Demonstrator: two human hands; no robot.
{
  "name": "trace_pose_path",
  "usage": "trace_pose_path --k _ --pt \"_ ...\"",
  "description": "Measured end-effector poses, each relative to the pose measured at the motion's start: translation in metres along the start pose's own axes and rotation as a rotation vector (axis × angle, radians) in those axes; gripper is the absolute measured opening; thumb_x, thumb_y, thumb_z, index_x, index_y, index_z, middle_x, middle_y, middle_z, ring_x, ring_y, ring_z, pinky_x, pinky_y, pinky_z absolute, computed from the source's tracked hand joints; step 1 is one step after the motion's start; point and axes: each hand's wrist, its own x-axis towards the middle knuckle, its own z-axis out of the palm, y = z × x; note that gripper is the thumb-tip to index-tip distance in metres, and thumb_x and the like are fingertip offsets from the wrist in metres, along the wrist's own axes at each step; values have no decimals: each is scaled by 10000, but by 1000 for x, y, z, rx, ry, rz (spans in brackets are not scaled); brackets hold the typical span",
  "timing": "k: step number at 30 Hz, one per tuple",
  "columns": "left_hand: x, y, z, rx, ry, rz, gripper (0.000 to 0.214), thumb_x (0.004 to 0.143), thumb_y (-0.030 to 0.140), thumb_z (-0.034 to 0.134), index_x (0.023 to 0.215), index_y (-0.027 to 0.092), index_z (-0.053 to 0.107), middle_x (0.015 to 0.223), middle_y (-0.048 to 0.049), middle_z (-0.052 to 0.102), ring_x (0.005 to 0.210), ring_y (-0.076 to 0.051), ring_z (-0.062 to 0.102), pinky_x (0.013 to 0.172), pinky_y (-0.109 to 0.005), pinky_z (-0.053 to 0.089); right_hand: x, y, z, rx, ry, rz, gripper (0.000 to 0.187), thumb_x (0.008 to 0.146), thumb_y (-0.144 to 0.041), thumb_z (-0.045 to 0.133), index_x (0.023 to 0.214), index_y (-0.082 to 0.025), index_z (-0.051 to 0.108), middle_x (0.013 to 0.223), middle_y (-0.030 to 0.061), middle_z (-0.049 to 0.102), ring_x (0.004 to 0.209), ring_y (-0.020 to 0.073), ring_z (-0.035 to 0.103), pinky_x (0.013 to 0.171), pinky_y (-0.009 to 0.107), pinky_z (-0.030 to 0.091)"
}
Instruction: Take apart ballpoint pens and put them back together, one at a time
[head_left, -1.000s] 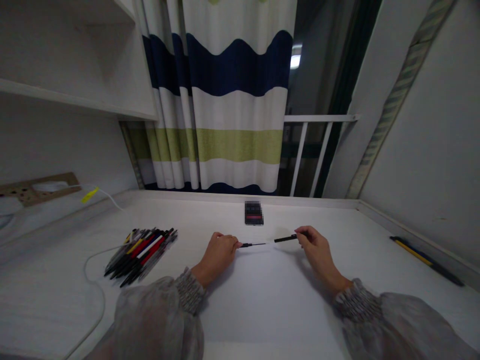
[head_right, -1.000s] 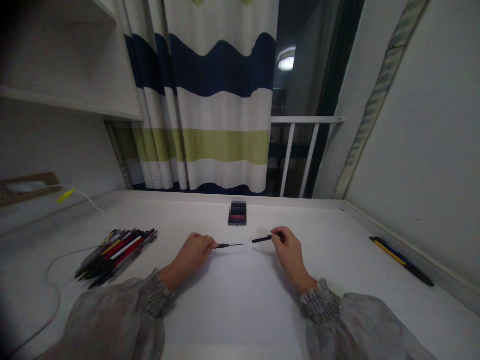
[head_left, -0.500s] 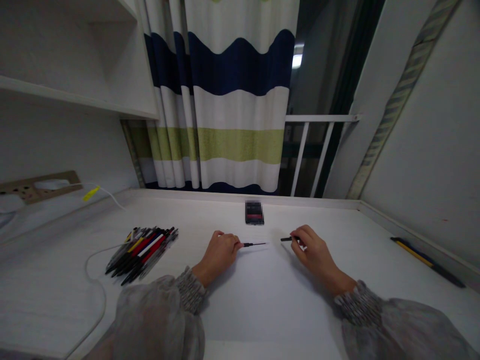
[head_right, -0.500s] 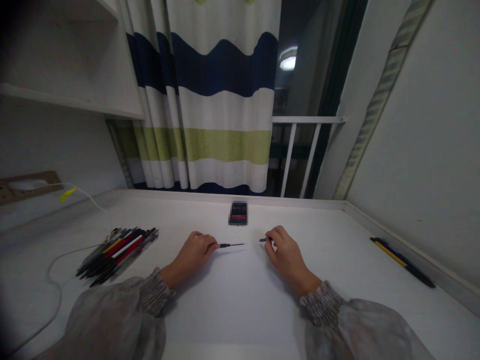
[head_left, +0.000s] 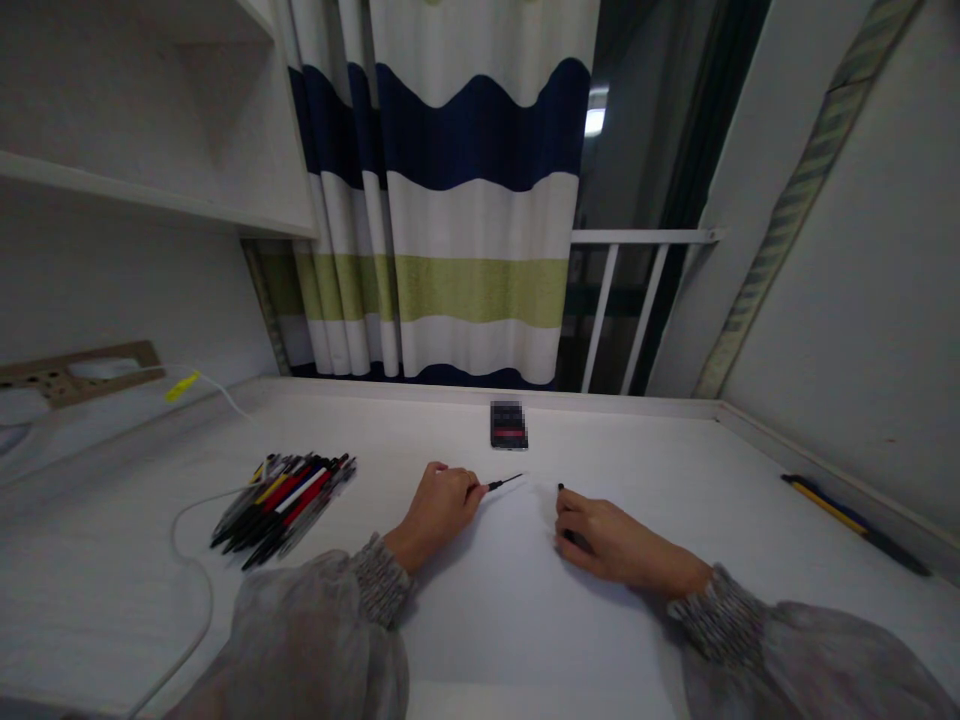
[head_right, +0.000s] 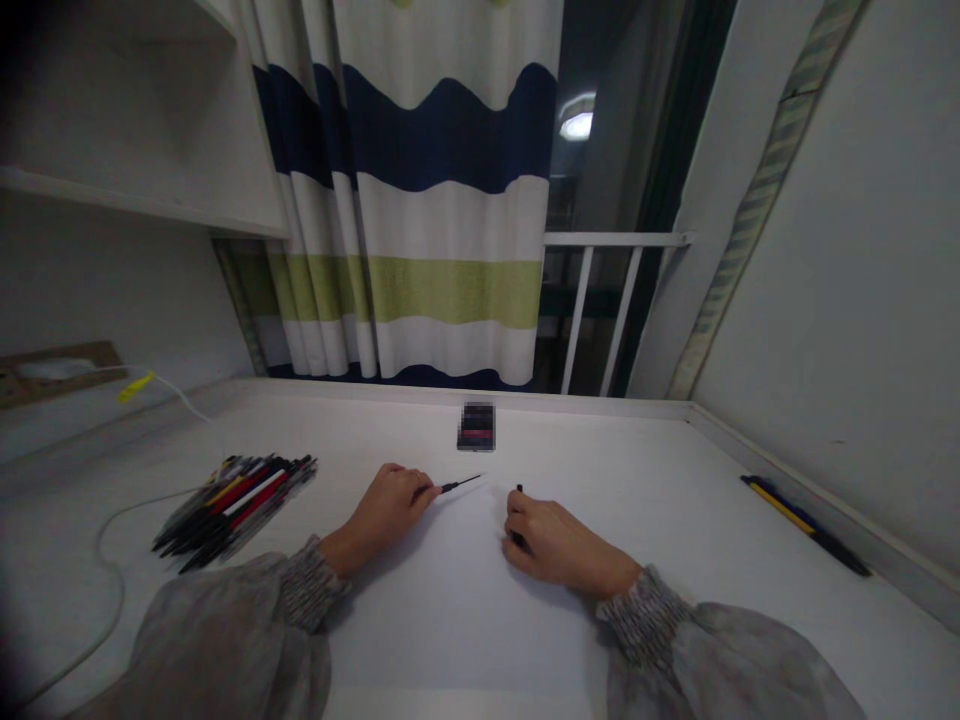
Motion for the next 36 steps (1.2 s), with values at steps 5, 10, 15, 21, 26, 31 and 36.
trace_pose_path --k 5,10,15,21,26,31,36 --pt "-3 3 -1 -63 55 118 219 828 265 459 718 167 622 699 -12 660 657 -136 572 841 -364 302 3 10 10 19 219 139 210 831 -196 378 883 -163 579 834 67 542 701 155 537 653 290 455" --pt "-5 5 -1 -129 140 278 144 821 253 496 777 165 601 726 -7 647 673 -121 561 852 -344 312 4 19 19 7 479 181 350 813 -240 460 1158 -181 440 1077 125 506 973 232 487 823 414 422" --pt "-5 4 -1 -139 156 306 96 808 232 523 782 167 588 750 -11 644 699 -130 559 838 -345 327 4 19 19 54 389 84 223 831 -217 457 1042 -180 519 876 73 608 816 195 528 767 389 430" --pt "-2 -1 1 -115 105 223 53 794 186 545 821 159 582 799 -19 638 784 -153 561 834 -351 329 5 14 16 179 484 29 144 826 -200 449 843 -173 589 758 58 600 740 172 531 693 335 428" --pt "1 -4 1 -78 51 103 83 769 127 563 842 159 588 845 -31 629 823 -173 557 825 -361 337 5 18 12 499 593 250 138 792 -261 495 755 -180 600 699 23 567 686 147 535 625 274 423" --pt "1 -5 0 -53 21 67 83 759 122 573 829 164 593 836 -29 629 832 -181 557 831 -370 330 6 26 15 772 749 368 150 712 -329 584 699 -181 604 672 1 574 672 139 532 641 267 416" --pt "0 -6 0 -49 2 60 86 756 115 569 815 172 596 830 -25 625 831 -182 554 825 -373 327 7 22 15 847 774 381 151 677 -330 616 678 -180 619 658 0 580 663 137 525 629 264 411"
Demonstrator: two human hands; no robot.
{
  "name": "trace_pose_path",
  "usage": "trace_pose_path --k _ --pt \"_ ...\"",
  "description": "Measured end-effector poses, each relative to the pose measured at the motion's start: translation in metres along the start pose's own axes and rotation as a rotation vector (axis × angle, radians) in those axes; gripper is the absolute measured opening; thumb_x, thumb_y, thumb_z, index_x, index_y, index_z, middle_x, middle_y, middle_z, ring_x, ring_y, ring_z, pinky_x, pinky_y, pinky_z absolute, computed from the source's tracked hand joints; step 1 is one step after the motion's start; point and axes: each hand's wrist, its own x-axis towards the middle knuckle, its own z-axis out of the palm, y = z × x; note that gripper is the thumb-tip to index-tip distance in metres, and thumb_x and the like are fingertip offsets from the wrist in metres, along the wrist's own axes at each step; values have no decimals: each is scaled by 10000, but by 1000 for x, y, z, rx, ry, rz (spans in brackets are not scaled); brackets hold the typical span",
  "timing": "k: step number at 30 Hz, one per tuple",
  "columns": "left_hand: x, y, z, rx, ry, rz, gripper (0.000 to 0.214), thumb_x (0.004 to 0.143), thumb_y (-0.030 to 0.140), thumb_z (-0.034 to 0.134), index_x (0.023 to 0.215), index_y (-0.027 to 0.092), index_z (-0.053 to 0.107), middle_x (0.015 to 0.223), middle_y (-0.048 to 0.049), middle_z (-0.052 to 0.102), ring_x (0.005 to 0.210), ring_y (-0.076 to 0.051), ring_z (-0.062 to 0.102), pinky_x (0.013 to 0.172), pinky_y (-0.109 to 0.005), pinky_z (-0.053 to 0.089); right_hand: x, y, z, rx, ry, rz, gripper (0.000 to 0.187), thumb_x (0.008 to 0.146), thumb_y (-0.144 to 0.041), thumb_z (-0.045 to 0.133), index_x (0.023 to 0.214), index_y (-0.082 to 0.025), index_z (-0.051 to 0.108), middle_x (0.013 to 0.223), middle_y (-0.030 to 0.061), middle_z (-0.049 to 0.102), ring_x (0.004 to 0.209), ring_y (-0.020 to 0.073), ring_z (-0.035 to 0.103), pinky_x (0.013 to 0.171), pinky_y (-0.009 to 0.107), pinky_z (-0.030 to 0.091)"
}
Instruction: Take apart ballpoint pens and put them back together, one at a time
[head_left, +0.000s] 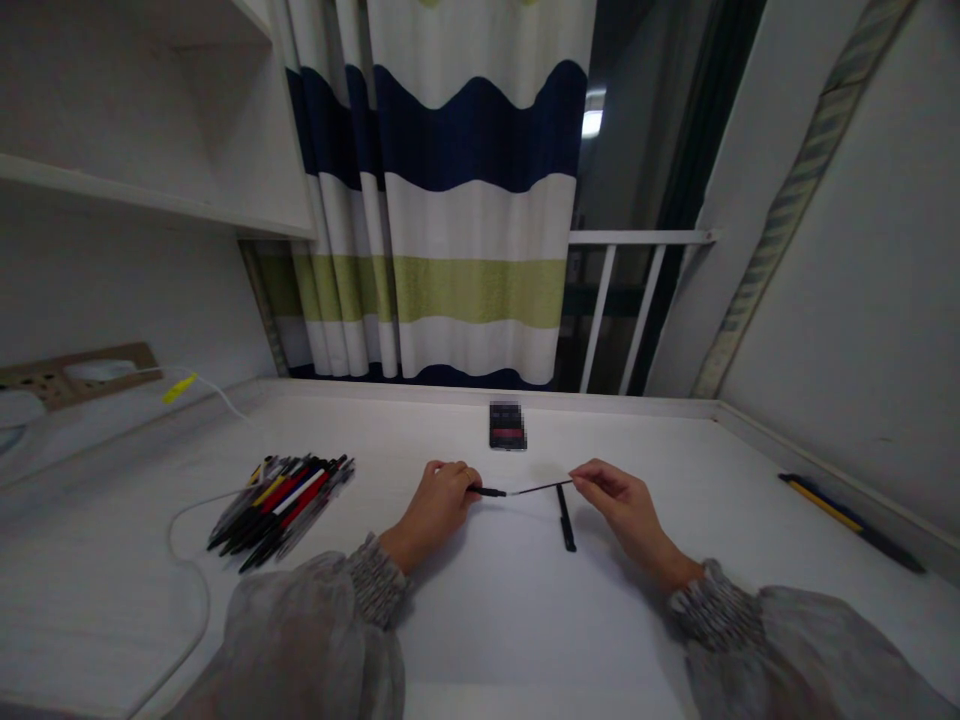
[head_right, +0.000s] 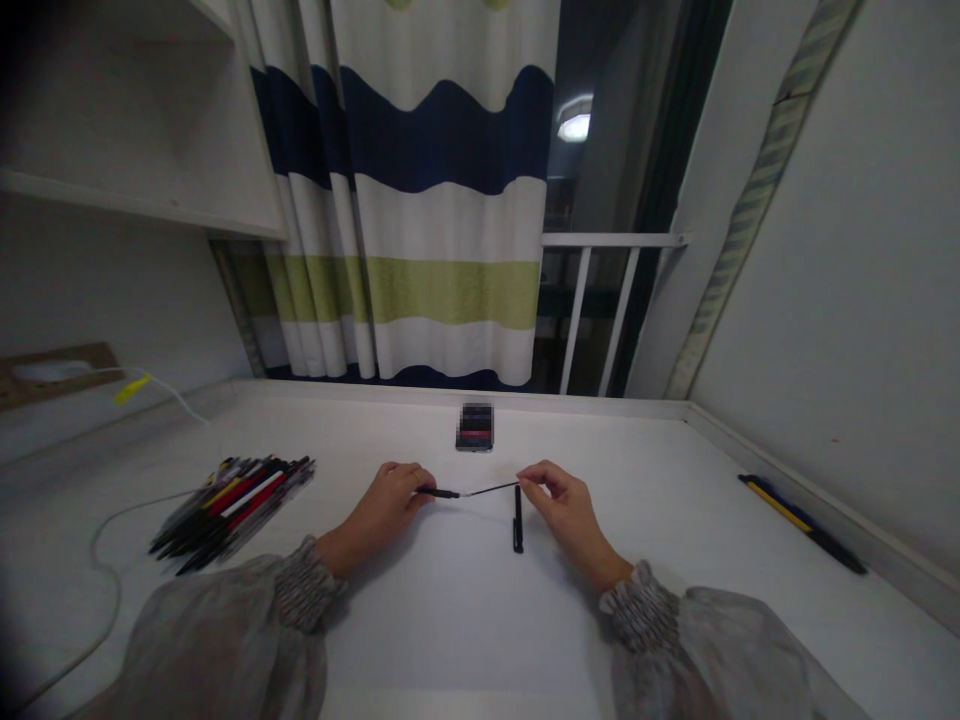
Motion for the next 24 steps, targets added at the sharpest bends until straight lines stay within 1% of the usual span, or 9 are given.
trace_pose_path --k 2,6,9,12,14,17,20,22,24 --pt "0 -1 0 -2 2 9 94 751 108 573 814 172 599 831 -24 622 831 -180 553 826 -372 326 -2 -2 1 -1 2 1 146 677 -326 615 673 -180 620 656 0 584 659 137 526 627 264 413" --pt "0 -1 -1 -1 11 23 113 740 99 577 818 175 604 839 -25 621 836 -180 552 829 -374 323 -2 -1 1 21 63 -8 137 670 -319 620 668 -182 615 651 -2 589 638 132 525 613 262 420" --pt "0 -2 -2 1 24 28 103 746 103 564 809 173 608 832 -31 624 825 -182 555 825 -380 328 -1 1 -1 18 83 1 137 666 -317 622 671 -180 613 647 -1 587 623 130 523 600 261 424" --pt "-1 -2 -3 -13 55 61 106 743 105 564 813 173 607 829 -36 626 817 -184 555 819 -387 330 1 2 -3 -20 104 0 156 664 -331 618 653 -176 600 626 1 575 605 134 519 580 267 430" --pt "-2 -2 -4 -31 81 96 104 740 113 569 810 180 608 827 -34 625 816 -183 553 820 -389 326 0 1 -4 -76 110 -39 154 686 -331 598 660 -179 590 627 4 573 614 140 525 585 272 436" --pt "-3 0 -6 -56 138 158 99 738 142 576 817 190 610 820 -30 617 805 -172 548 822 -380 322 -3 -4 -3 -204 32 -176 113 745 -283 544 701 -186 579 659 13 579 643 142 536 608 278 439" --pt "-4 3 -10 -71 184 231 97 742 170 574 829 192 611 796 -28 604 790 -162 539 822 -368 318 -10 -13 1 -300 -132 -405 84 779 -204 493 749 -192 570 669 21 569 637 139 532 587 274 437" --pt "-5 5 -12 -80 207 278 93 753 184 559 829 189 611 775 -27 593 779 -156 530 826 -362 315 -14 -19 5 -357 -252 -571 109 785 -161 467 789 -191 572 682 35 560 653 144 520 578 276 435" --pt "-6 7 -13 -84 222 320 103 755 174 541 831 187 610 762 -25 581 764 -148 521 827 -353 315 -18 -24 8 -435 -373 -698 144 786 -127 448 833 -177 575 704 53 559 683 152 501 592 285 433"
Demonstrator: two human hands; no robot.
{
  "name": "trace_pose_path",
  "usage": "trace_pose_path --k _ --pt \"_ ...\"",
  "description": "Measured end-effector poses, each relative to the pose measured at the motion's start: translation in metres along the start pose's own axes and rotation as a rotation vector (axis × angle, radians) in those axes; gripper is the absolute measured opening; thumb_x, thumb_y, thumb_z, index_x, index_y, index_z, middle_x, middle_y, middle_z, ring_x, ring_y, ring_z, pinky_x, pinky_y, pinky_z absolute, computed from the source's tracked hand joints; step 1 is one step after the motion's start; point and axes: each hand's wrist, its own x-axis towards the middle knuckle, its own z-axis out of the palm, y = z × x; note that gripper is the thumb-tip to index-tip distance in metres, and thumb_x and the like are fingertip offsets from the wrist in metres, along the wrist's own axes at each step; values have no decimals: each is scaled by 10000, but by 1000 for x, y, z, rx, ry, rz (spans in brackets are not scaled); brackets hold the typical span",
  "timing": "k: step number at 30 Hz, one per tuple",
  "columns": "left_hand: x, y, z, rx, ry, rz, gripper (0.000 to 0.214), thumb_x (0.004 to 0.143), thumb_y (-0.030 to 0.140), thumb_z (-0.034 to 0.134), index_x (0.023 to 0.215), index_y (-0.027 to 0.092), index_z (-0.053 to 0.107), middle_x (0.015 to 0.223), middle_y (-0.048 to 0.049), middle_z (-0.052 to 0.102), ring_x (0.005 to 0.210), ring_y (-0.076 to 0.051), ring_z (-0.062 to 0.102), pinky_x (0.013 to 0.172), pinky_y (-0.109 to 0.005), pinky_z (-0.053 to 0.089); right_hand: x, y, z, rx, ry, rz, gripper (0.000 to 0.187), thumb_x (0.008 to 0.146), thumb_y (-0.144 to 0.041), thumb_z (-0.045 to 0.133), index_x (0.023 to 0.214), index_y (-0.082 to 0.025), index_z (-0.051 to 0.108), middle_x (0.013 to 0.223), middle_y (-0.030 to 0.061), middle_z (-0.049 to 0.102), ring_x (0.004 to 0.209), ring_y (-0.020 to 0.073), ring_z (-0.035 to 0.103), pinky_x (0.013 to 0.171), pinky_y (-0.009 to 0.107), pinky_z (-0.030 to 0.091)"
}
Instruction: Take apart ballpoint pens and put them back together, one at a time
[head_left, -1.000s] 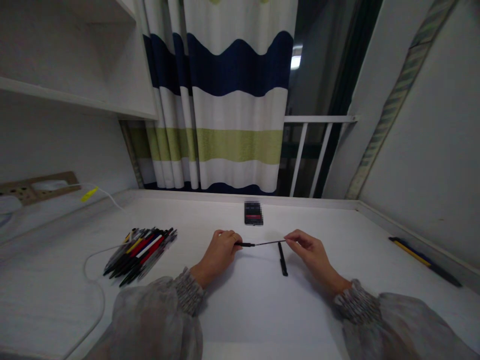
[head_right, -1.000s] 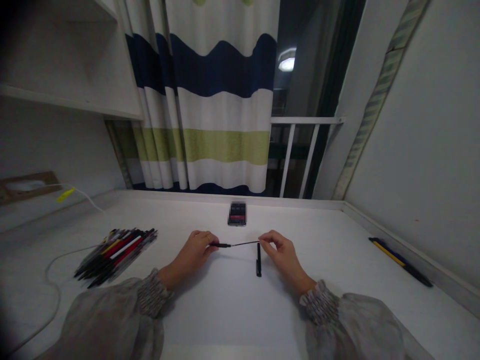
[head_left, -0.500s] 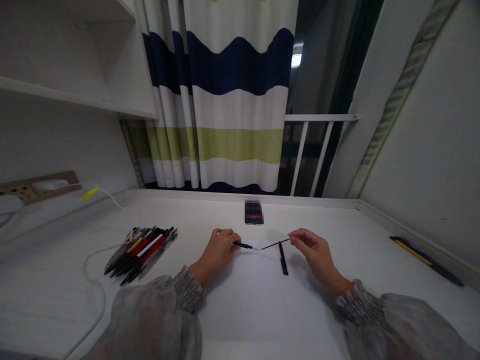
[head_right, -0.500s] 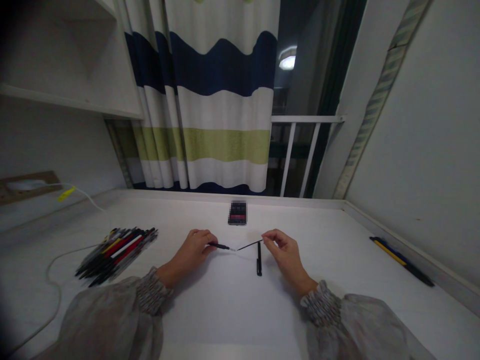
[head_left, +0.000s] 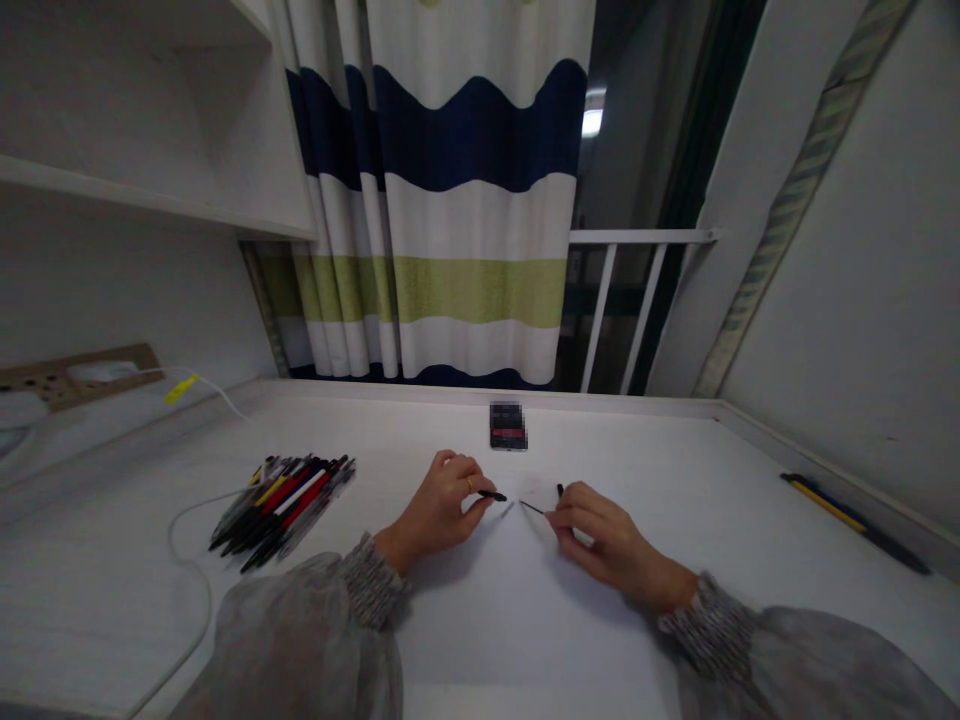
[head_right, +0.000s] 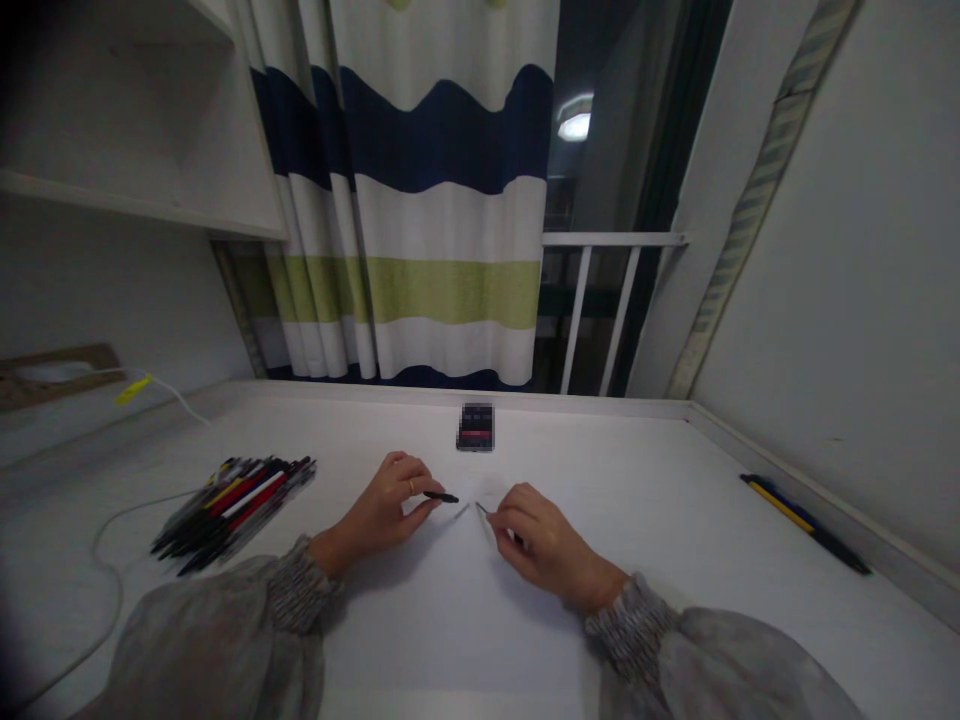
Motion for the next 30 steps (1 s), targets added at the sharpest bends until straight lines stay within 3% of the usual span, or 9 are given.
trace_pose_path --k 5,11,14,19,22,25,30 --pt "-2 -1 2 11 -56 51 159 728 102 504 820 182 607 758 -23 575 757 -140 517 814 -335 318 3 -13 2 -130 -296 -151 194 800 -98 416 861 -135 596 721 76 551 711 161 460 641 300 424" --pt "-3 -4 11 4 -277 93 210 699 67 510 834 182 622 780 -26 591 754 -142 526 792 -322 326 7 -25 5 -89 -472 -109 228 837 -143 385 838 -166 611 733 67 562 745 160 490 674 286 430" --pt "-3 -2 10 -18 -354 123 249 674 43 499 835 181 629 795 -30 590 766 -144 527 779 -311 341 7 -20 6 -38 -457 -52 185 824 -194 436 881 -167 610 765 64 579 759 156 510 700 288 439" --pt "-1 5 5 -83 -390 122 270 635 46 495 823 180 636 805 -30 587 763 -147 529 772 -304 373 2 6 14 -177 -261 147 232 829 -234 442 996 -161 585 1005 115 598 974 208 509 839 392 403" --pt "-2 6 7 -93 -350 100 230 665 81 503 834 168 634 840 -49 593 796 -159 532 790 -308 379 0 17 20 -251 -315 237 325 851 -307 415 1129 -175 520 1178 122 538 1149 250 409 938 493 293" --pt "-3 4 11 -84 -318 63 209 740 141 504 916 160 617 927 -71 611 878 -171 536 846 -317 357 -1 20 24 -252 -408 260 356 869 -362 365 1163 -203 487 1202 101 528 1205 258 349 956 557 208" --pt "-4 3 13 -53 -356 8 190 799 262 501 941 194 608 937 -44 642 925 -182 538 935 -402 266 0 14 23 -238 -397 247 292 862 -352 389 1014 -183 570 1020 103 590 1041 217 486 927 494 287"
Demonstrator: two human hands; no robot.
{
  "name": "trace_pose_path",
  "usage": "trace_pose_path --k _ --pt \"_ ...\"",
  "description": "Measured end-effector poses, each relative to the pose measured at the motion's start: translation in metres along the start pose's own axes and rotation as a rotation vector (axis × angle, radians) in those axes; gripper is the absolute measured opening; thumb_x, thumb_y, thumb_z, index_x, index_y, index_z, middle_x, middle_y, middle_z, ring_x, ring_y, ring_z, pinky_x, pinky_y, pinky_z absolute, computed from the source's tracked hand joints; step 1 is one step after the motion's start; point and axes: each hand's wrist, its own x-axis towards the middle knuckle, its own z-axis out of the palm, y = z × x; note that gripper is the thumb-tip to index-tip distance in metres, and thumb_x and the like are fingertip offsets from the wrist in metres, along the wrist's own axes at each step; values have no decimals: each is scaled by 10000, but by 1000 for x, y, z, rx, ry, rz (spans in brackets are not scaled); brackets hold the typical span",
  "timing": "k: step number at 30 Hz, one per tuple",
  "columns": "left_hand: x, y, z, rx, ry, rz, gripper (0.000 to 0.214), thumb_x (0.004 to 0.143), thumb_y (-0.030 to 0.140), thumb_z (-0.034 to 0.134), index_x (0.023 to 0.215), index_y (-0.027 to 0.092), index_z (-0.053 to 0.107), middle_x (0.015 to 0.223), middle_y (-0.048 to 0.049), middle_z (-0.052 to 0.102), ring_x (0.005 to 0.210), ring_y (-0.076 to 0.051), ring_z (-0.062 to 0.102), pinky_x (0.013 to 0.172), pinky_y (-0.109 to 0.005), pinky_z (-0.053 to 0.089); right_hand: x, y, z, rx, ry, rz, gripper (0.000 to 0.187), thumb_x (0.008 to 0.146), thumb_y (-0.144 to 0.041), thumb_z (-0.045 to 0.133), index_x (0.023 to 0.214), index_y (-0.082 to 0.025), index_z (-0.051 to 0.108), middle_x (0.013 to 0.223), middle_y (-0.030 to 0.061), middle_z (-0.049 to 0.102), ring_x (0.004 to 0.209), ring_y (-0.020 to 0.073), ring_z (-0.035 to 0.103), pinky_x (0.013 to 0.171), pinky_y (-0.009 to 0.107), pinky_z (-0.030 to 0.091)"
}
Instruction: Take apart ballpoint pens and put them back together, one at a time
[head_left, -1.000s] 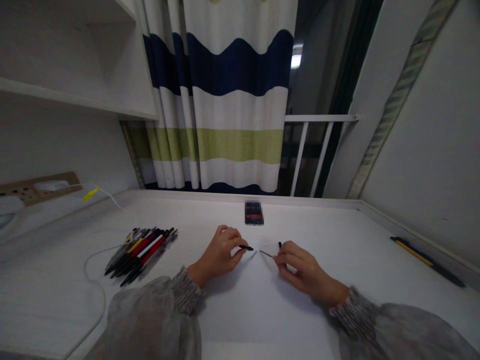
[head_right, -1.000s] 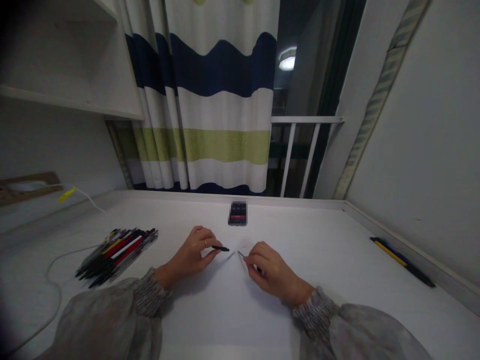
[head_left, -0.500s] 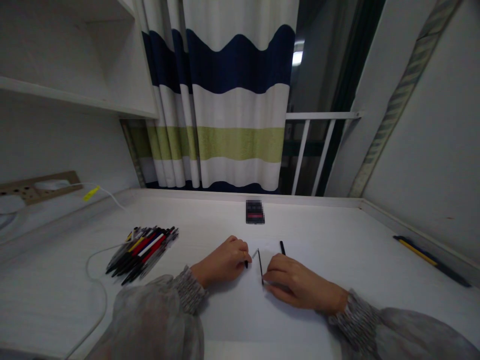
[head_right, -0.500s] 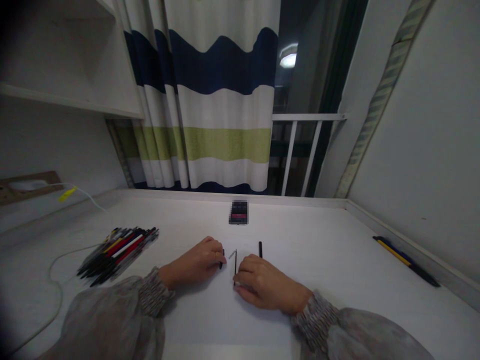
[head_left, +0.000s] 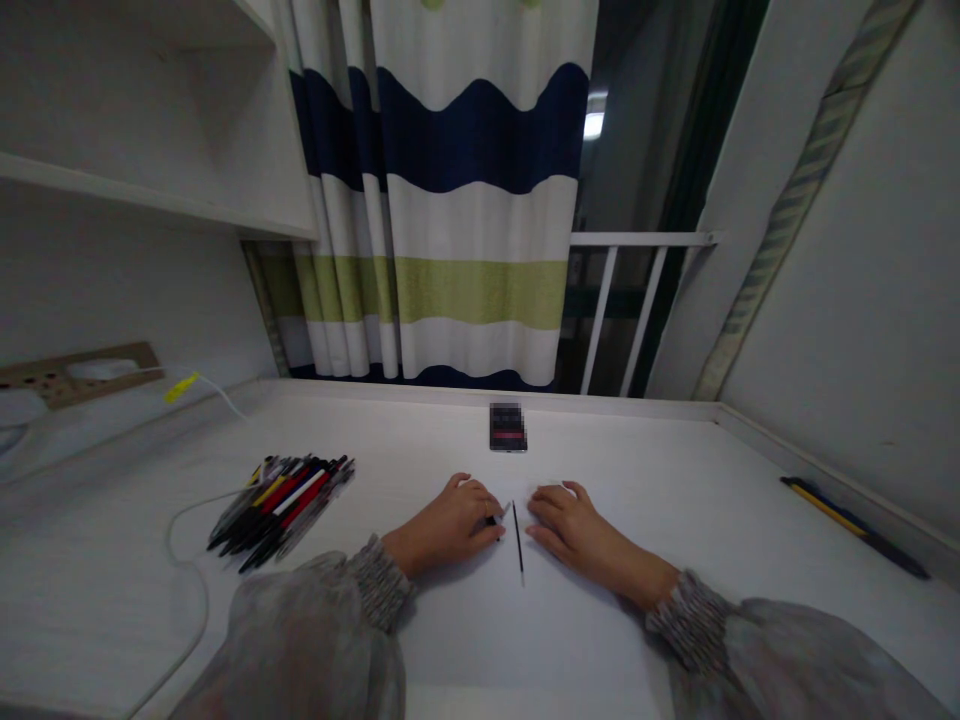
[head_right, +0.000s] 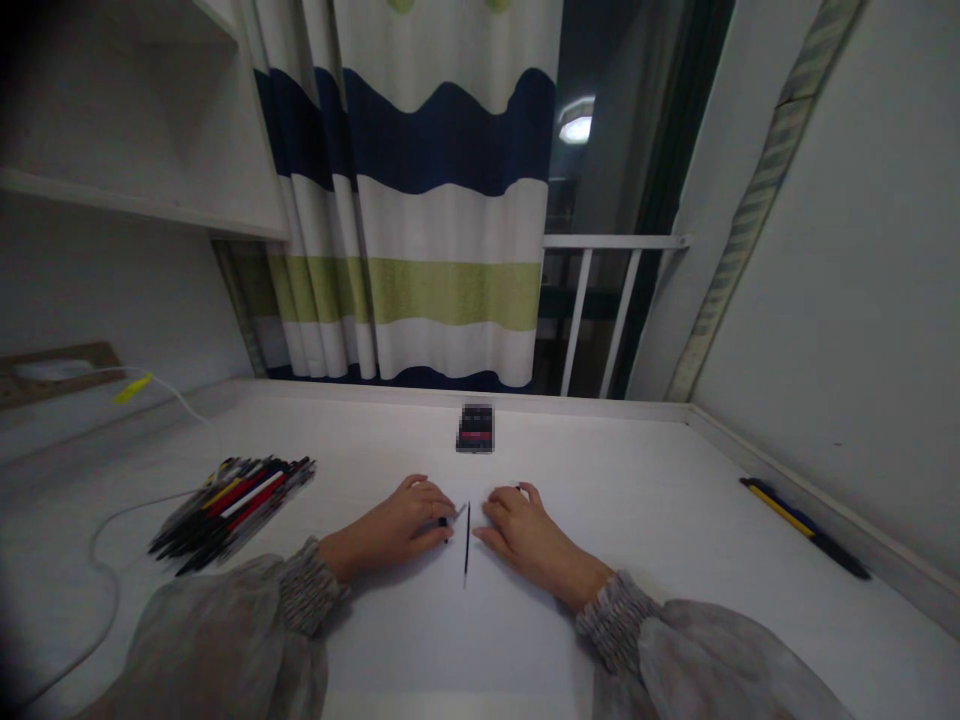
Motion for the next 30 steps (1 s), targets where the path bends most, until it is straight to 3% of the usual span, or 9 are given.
trace_pose_path --k 6,9,13,16,23,26,30 --pt "-2 3 -3 -47 -26 16 178 777 244 519 929 214 607 931 -22 640 942 -173 528 975 -444 190 -2 3 -2 44 113 24 255 851 -261 401 989 -151 585 912 102 587 863 191 537 795 370 439" --pt "-2 4 -3 -67 -40 23 183 759 200 521 920 213 609 934 -19 642 943 -168 534 987 -443 172 -2 7 2 30 122 49 300 847 -250 402 1079 -128 548 1065 140 564 982 215 517 853 390 422" --pt "-2 3 -2 -92 -38 37 179 755 179 520 906 214 609 938 -13 645 934 -156 541 997 -440 144 -1 6 4 9 5 6 343 859 -277 399 1163 -150 495 1199 135 521 1118 226 455 949 466 328" --pt "-2 1 -1 -97 -34 43 145 761 177 518 860 219 616 907 2 653 916 -147 544 998 -441 128 0 3 2 39 -37 -21 298 871 -270 379 1107 -181 538 1139 98 576 1083 207 494 962 480 305" --pt "-2 1 -3 -111 -40 59 115 754 162 527 804 208 620 892 12 658 891 -135 552 996 -414 141 -3 -1 -6 188 -7 -87 264 873 -241 369 904 -202 628 900 38 665 882 149 589 867 313 411" --pt "-2 2 -4 -117 -45 64 114 760 161 517 797 203 616 884 9 657 879 -131 555 1000 -411 131 -4 1 -7 236 43 -16 281 871 -257 366 829 -196 638 799 31 666 777 143 597 766 277 440" --pt "-2 2 -4 -86 -36 64 163 780 166 490 897 200 598 912 -13 643 904 -138 539 995 -408 138 -3 9 -8 229 137 202 313 862 -270 358 789 -164 643 761 52 662 726 159 590 696 275 439"
